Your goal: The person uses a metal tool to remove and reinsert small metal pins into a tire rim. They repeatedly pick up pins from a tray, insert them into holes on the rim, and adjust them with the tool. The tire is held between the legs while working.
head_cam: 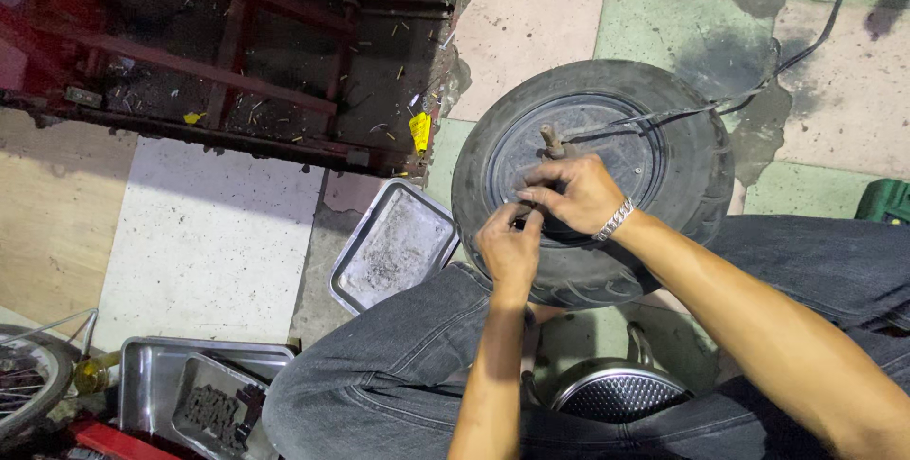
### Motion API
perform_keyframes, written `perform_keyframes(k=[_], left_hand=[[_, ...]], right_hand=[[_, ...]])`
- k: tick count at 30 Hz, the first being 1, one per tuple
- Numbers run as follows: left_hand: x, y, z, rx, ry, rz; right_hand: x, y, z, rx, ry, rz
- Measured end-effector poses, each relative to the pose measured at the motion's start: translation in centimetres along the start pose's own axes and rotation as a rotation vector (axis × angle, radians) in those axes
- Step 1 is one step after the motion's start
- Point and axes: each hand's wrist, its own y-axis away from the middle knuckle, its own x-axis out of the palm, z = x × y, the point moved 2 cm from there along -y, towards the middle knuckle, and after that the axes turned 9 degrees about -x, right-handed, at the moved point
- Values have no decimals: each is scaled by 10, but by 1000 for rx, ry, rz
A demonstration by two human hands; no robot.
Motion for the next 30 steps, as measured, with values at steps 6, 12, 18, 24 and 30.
perform_keyframes(k=[6, 12, 18, 24, 30], left_hand=[[-2, 0, -1, 8, 18, 4], [0, 0, 5, 141, 72, 30], [-17, -8, -17, 165, -127, 87], [-41, -21, -55, 65, -38, 7], [-34, -29, -78, 31, -40, -28]], right_hand=[[3, -1, -4, 182, 21, -18], [2, 3, -11, 15, -97, 29], [1, 2, -11, 14, -17, 16], [7, -3, -10, -66, -82, 79], [9, -7, -22, -110, -19, 297]])
